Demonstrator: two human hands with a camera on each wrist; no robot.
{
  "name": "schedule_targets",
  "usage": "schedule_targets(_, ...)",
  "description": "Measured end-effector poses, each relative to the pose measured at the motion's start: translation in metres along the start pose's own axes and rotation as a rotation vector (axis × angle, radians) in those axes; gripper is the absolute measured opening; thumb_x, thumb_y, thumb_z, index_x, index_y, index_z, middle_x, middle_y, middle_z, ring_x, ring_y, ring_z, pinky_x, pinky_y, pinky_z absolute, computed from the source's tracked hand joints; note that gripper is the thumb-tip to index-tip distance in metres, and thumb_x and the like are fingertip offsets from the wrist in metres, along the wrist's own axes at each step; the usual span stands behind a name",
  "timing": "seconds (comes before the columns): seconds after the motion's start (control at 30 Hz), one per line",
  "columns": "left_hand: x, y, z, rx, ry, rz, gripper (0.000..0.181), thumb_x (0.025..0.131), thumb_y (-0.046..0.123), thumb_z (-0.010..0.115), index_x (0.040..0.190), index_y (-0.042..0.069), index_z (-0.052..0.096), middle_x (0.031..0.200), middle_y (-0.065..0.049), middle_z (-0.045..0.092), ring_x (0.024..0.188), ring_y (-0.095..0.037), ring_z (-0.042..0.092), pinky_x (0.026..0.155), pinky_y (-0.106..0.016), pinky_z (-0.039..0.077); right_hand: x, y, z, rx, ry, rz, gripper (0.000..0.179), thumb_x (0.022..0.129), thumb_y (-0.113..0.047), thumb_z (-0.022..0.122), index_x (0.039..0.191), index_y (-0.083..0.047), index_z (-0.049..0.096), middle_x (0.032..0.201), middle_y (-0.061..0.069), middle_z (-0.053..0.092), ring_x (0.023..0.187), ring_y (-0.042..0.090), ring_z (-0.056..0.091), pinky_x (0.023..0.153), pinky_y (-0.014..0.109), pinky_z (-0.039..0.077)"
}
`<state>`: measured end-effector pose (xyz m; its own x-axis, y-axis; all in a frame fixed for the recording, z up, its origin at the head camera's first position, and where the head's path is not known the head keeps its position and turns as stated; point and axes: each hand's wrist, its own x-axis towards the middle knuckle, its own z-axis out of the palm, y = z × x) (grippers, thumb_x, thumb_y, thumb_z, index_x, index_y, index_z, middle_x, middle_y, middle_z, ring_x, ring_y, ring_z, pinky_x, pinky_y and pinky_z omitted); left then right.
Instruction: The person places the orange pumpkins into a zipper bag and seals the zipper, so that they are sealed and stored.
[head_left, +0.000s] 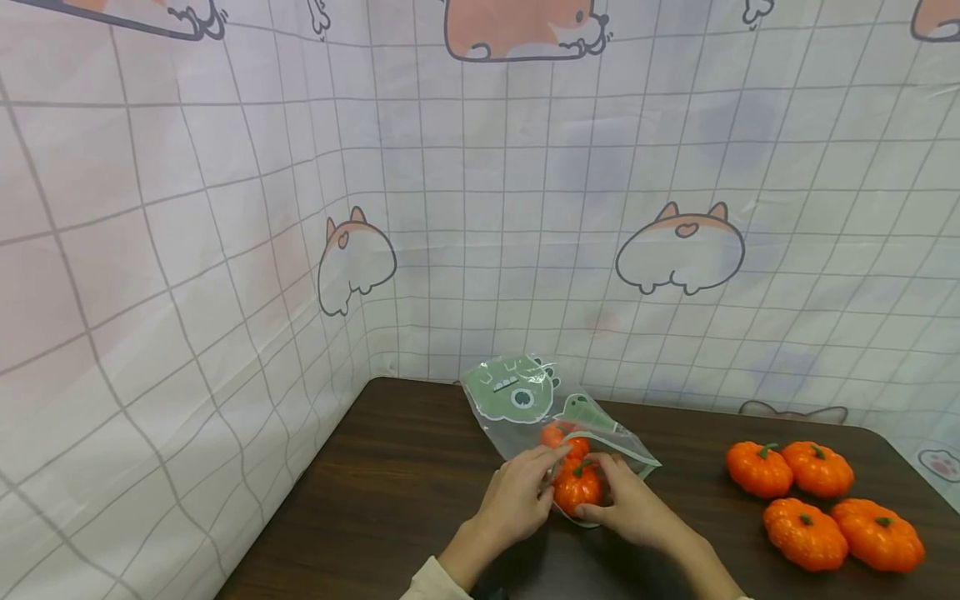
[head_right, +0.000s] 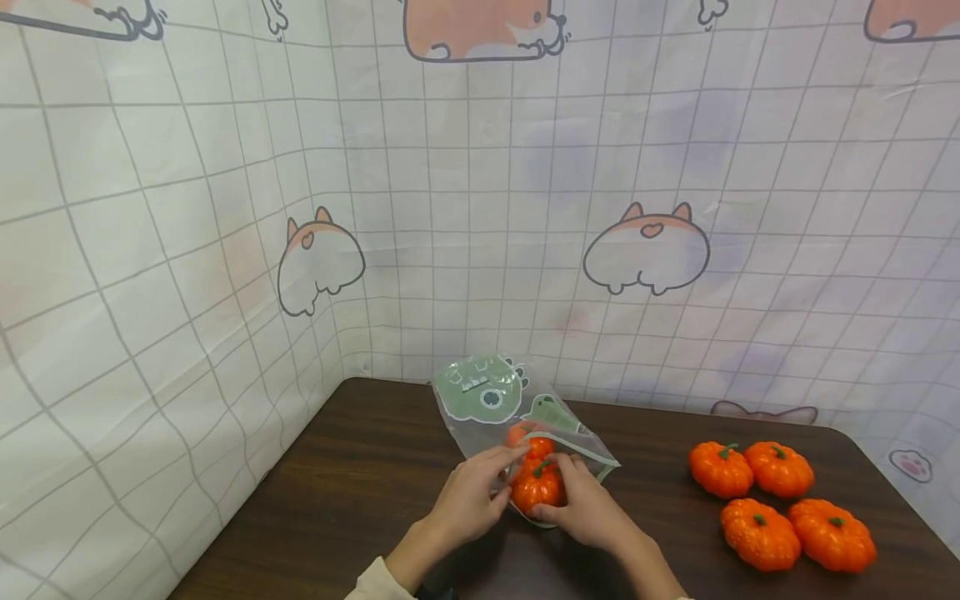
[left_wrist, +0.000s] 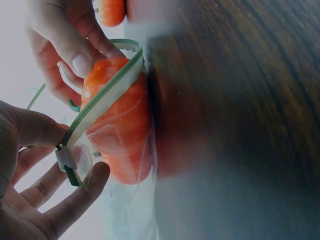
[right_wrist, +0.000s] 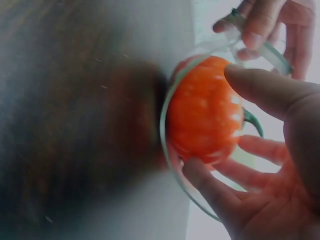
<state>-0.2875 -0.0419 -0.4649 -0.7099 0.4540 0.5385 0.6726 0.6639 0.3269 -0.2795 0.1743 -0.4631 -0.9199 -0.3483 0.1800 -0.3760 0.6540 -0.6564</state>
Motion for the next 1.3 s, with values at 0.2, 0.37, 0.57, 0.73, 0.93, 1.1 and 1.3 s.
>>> schedule_targets(0.2, -0.001, 0.000, -0.001, 0.013, -0.006, -0.008, 0.059, 0.082, 0.001, 0.075, 0.137, 0.017, 0.065, 0.109, 0.007, 0.070, 0.080, -0.005, 0.053, 0.065, -0.018, 0.044, -0.001, 0.001, -0.015, 0.066, -0.115, -0.037, 0.065, 0.090, -0.032, 0.078, 0.139, -0.001, 0.050, 0.131, 0.019, 0.059, 0.111, 0.028, 0.065, 0.085, 0.038, 0.058)
schedule_targets(0.37, -0.002, 0.000, -0.001, 0.004, -0.006, -0.014, 0.060, 0.082, 0.000, 0.074, 0.139, 0.018, 0.064, 0.098, 0.008, 0.066, 0.077, -0.004, 0.050, 0.062, -0.016, 0.041, -0.003, -0.001, -0.031, 0.110, -0.155, -0.014, 0.057, 0.093, -0.031, 0.075, 0.136, 0.000, 0.054, 0.132, 0.018, 0.064, 0.113, 0.034, 0.066, 0.087, 0.044, 0.059)
schedule_targets(0.57, -0.002, 0.000, -0.001, 0.017, 0.006, -0.014, 0.063, 0.080, 0.000, 0.075, 0.139, 0.019, 0.064, 0.096, 0.009, 0.065, 0.078, -0.006, 0.050, 0.064, -0.017, 0.042, -0.006, -0.003, -0.050, 0.066, -0.146, -0.065, 0.041, 0.096, -0.033, 0.070, 0.125, -0.006, 0.061, 0.119, 0.010, 0.070, 0.104, 0.023, 0.068, 0.083, 0.033, 0.058)
schedule_targets(0.73, -0.002, 0.000, -0.001, 0.017, 0.022, 0.001, 0.064, 0.077, -0.002, 0.075, 0.138, 0.018, 0.065, 0.101, 0.008, 0.069, 0.078, -0.006, 0.052, 0.064, -0.018, 0.043, -0.009, 0.001, -0.065, 0.043, -0.035, -0.067, 0.024, 0.097, -0.033, 0.069, 0.111, -0.015, 0.064, 0.103, -0.001, 0.071, 0.094, 0.011, 0.068, 0.079, 0.026, 0.056)
schedule_targets(0.93, -0.003, 0.000, -0.002, 0.010, 0.021, 0.007, 0.063, 0.078, -0.003, 0.073, 0.137, 0.017, 0.065, 0.105, 0.007, 0.071, 0.078, -0.005, 0.052, 0.063, -0.016, 0.043, -0.015, 0.008, -0.084, 0.019, 0.110, -0.021, 0.025, 0.097, -0.031, 0.069, 0.114, -0.013, 0.065, 0.102, 0.000, 0.072, 0.092, 0.010, 0.067, 0.078, 0.026, 0.055)
schedule_targets(1.1, -0.002, 0.000, -0.002, 0.005, 0.024, 0.009, 0.060, 0.080, -0.002, 0.073, 0.137, 0.017, 0.066, 0.102, 0.007, 0.070, 0.077, -0.004, 0.051, 0.061, -0.015, 0.041, -0.019, 0.018, -0.096, -0.020, 0.170, 0.010, 0.026, 0.098, -0.031, 0.068, 0.116, -0.012, 0.065, 0.105, 0.003, 0.072, 0.092, 0.010, 0.066, 0.075, 0.025, 0.054)
schedule_targets(1.3, 0.000, -0.001, -0.003, 0.012, 0.029, 0.013, 0.059, 0.081, -0.002, 0.072, 0.137, 0.018, 0.066, 0.100, 0.007, 0.069, 0.075, -0.004, 0.050, 0.060, -0.014, 0.040, -0.029, 0.028, -0.116, -0.057, 0.204, 0.057, 0.033, 0.101, -0.037, 0.063, 0.122, -0.012, 0.062, 0.116, 0.008, 0.070, 0.097, 0.006, 0.065, 0.075, 0.024, 0.054)
